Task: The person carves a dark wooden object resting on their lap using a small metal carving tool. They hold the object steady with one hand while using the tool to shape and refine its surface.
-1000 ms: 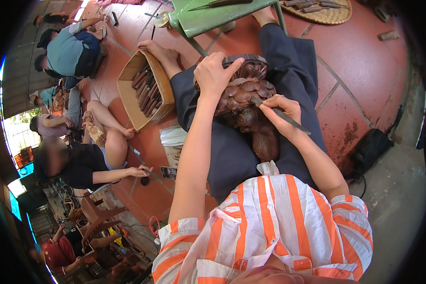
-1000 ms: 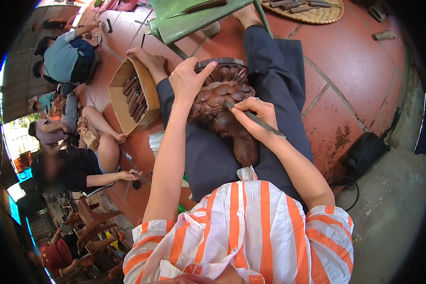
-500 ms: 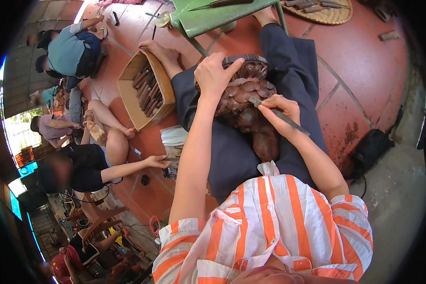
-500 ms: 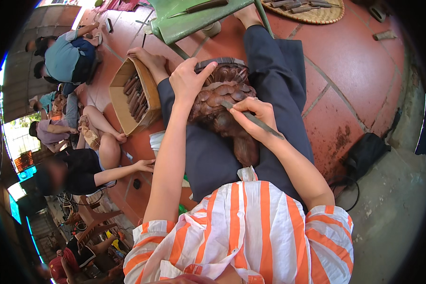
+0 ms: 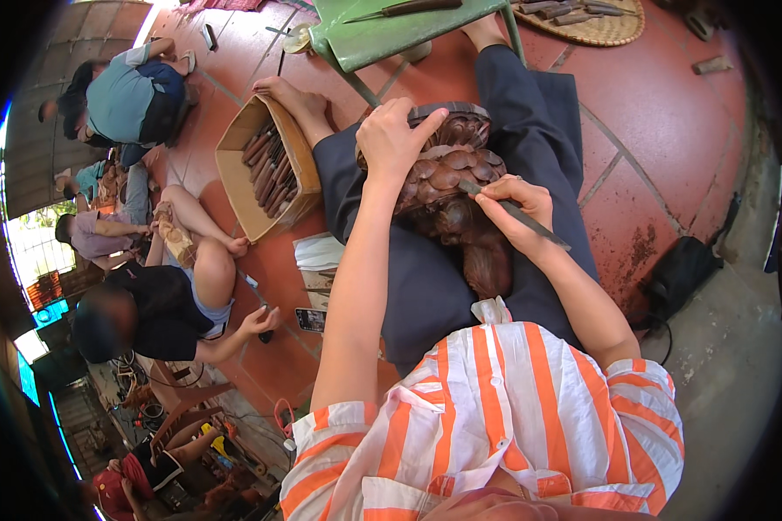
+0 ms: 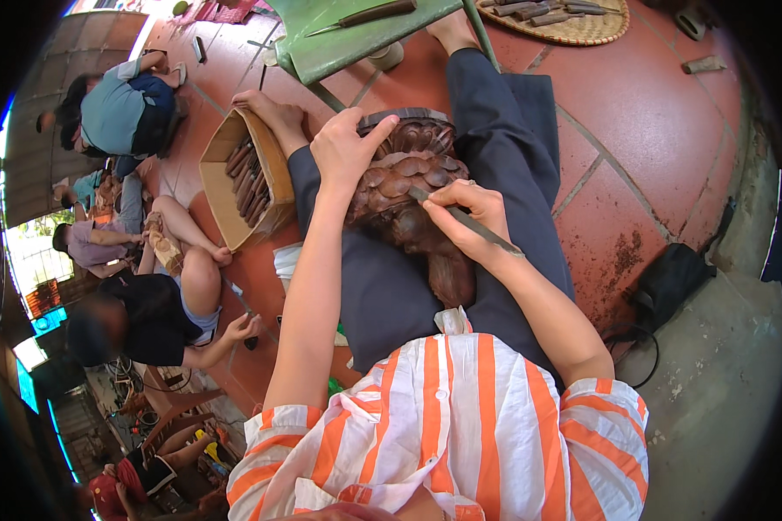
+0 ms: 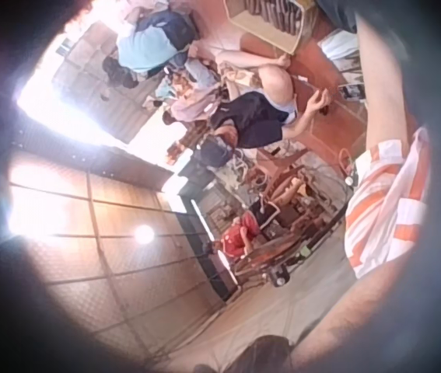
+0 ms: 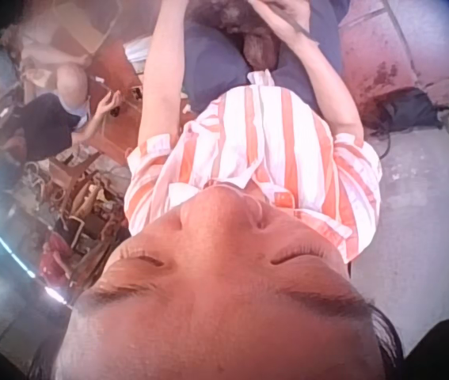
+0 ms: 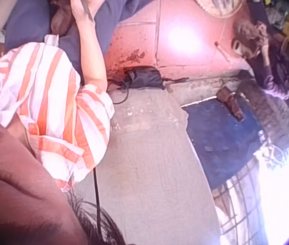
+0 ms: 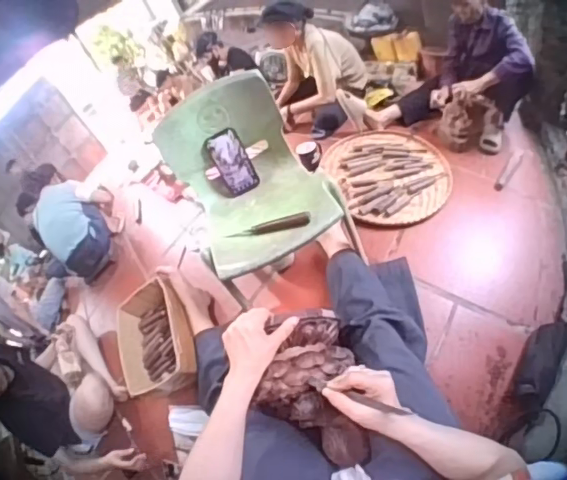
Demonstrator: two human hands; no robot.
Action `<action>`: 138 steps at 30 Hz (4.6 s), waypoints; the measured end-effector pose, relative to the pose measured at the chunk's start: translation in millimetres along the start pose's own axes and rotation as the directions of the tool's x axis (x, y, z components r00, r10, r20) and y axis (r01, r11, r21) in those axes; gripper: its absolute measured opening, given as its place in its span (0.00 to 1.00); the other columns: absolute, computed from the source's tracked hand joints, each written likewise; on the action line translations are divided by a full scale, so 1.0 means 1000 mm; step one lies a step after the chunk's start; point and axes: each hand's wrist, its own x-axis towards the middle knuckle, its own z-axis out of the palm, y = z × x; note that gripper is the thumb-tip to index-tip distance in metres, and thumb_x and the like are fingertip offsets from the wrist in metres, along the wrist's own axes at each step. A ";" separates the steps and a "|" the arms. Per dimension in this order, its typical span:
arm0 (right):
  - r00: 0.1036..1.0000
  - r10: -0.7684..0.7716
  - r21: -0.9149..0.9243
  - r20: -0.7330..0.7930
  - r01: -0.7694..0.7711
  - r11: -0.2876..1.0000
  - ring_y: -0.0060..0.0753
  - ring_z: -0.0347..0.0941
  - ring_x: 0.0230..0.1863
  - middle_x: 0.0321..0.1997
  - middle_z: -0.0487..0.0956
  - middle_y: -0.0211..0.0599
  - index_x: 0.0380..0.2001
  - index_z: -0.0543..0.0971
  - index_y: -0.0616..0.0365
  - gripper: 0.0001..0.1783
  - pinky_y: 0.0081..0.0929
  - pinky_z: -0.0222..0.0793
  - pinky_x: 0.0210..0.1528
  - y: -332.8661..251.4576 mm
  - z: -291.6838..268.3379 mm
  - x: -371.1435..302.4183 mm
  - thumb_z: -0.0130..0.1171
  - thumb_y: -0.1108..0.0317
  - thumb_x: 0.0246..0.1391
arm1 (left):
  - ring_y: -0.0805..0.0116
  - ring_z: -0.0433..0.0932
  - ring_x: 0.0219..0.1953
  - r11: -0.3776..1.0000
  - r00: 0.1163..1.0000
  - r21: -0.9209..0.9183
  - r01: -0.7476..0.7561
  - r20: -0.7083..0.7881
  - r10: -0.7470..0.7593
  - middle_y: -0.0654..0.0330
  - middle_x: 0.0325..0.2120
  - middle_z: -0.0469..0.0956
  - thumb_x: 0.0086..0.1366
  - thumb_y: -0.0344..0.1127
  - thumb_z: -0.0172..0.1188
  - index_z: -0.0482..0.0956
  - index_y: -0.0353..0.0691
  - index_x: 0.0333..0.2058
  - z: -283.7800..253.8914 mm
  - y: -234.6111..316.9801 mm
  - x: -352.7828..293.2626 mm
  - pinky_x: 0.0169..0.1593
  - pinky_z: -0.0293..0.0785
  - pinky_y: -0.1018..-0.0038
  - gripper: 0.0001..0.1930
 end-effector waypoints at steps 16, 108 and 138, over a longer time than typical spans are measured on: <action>0.829 0.556 0.506 0.051 -0.502 0.702 0.32 0.80 0.42 0.44 0.82 0.47 0.45 0.76 0.68 0.12 0.26 0.78 0.45 -0.030 -0.009 -0.012 0.56 0.72 0.62 | 0.52 0.79 0.26 1.000 1.000 -0.015 0.017 0.011 -0.017 0.56 0.20 0.77 0.52 0.58 0.67 0.77 0.39 0.21 0.000 0.000 -0.001 0.28 0.72 0.59 0.25; 0.923 0.382 -0.095 -0.047 -0.384 0.918 0.45 0.70 0.61 0.50 0.78 0.56 0.26 0.81 0.69 0.11 0.33 0.64 0.58 -0.015 -0.008 0.019 0.57 0.70 0.52 | 0.54 0.83 0.31 0.970 0.980 0.231 0.080 0.160 -0.119 0.51 0.25 0.82 0.51 0.67 0.62 0.82 0.37 0.28 0.022 0.022 0.018 0.35 0.77 0.60 0.32; 0.902 0.430 -0.155 -0.038 -0.431 0.889 0.41 0.74 0.54 0.53 0.77 0.56 0.28 0.84 0.69 0.13 0.30 0.66 0.56 -0.017 0.004 0.028 0.58 0.68 0.52 | 0.52 0.82 0.24 0.993 0.998 0.097 0.066 -0.028 -0.064 0.50 0.18 0.80 0.46 0.64 0.67 0.81 0.35 0.21 0.026 0.016 0.013 0.29 0.76 0.61 0.30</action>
